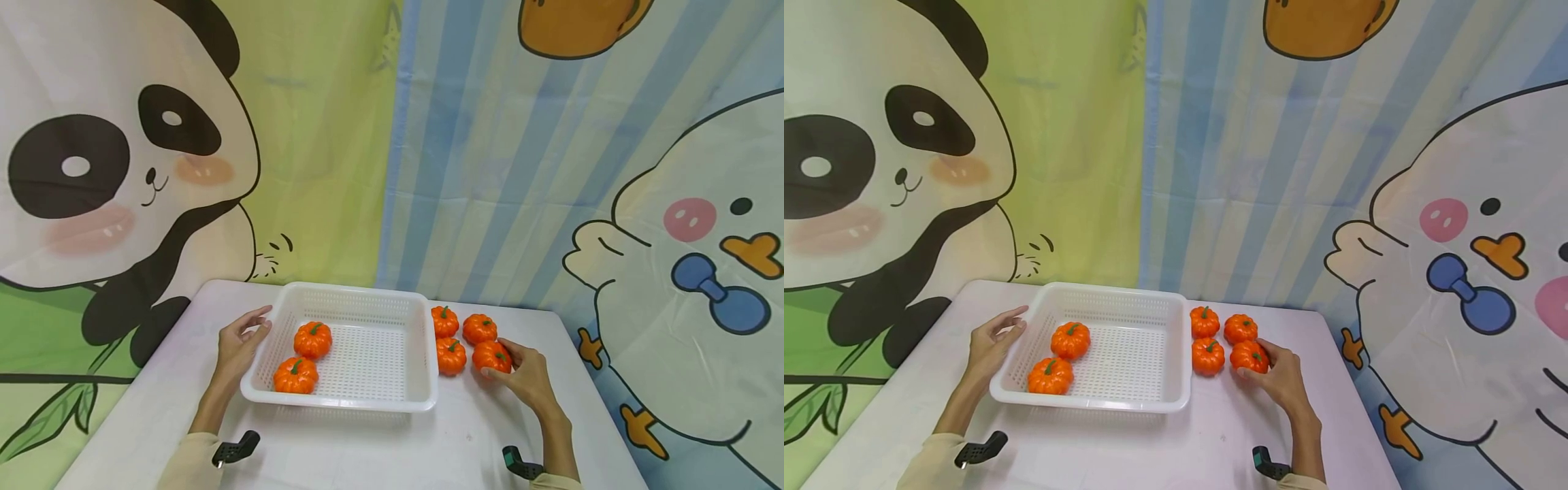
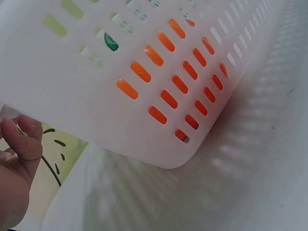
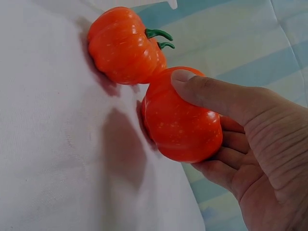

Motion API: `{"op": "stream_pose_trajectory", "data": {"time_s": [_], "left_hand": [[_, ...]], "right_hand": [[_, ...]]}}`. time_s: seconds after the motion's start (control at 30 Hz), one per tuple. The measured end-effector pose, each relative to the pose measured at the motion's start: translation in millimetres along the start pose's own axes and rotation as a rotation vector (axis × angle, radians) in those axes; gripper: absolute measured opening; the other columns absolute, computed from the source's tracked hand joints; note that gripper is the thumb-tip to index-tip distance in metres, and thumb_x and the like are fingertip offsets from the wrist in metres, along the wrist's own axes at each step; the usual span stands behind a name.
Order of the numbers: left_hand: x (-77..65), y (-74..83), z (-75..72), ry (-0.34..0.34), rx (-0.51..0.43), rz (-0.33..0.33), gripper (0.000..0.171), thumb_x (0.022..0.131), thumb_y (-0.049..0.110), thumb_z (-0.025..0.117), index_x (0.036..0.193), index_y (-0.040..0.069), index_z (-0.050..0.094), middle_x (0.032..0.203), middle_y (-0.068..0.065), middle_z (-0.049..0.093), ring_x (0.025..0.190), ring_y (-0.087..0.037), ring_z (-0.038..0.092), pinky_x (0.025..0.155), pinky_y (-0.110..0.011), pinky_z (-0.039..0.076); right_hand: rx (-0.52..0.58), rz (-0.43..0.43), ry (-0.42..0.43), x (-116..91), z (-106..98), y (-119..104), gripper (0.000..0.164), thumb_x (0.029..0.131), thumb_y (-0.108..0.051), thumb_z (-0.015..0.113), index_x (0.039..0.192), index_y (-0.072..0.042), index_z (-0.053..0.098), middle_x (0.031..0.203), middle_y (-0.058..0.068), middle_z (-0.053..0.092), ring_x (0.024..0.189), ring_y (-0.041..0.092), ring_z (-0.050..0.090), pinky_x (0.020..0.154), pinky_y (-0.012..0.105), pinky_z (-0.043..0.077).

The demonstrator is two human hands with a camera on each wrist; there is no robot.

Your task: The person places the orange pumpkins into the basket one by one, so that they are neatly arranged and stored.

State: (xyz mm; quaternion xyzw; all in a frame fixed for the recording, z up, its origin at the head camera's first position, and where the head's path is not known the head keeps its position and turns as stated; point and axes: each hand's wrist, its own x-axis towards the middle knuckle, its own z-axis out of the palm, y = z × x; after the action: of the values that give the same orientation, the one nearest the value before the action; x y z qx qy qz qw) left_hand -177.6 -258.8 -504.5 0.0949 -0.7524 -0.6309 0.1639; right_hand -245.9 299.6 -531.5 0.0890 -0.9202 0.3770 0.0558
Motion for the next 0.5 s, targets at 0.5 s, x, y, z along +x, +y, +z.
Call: {"op": "stream_pose_trajectory", "data": {"time_s": [0.5], "left_hand": [[-1.4, -0.1, 0.1, -0.004, 0.01, -0.004, 0.045, 0.097, 0.016, 0.067, 0.139, 0.002, 0.058, 0.113, -0.012, 0.059, 0.073, -0.011, 0.065, 0.067, -0.019, 0.057]], "right_hand": [[-0.006, -0.025, 0.001, 1.7, -1.2, -3.9, 0.086, 0.072, -0.04, 0.09, 0.142, -0.002, 0.056, 0.139, 0.018, 0.062, 0.129, 0.036, 0.06, 0.102, 0.048, 0.051]]}}
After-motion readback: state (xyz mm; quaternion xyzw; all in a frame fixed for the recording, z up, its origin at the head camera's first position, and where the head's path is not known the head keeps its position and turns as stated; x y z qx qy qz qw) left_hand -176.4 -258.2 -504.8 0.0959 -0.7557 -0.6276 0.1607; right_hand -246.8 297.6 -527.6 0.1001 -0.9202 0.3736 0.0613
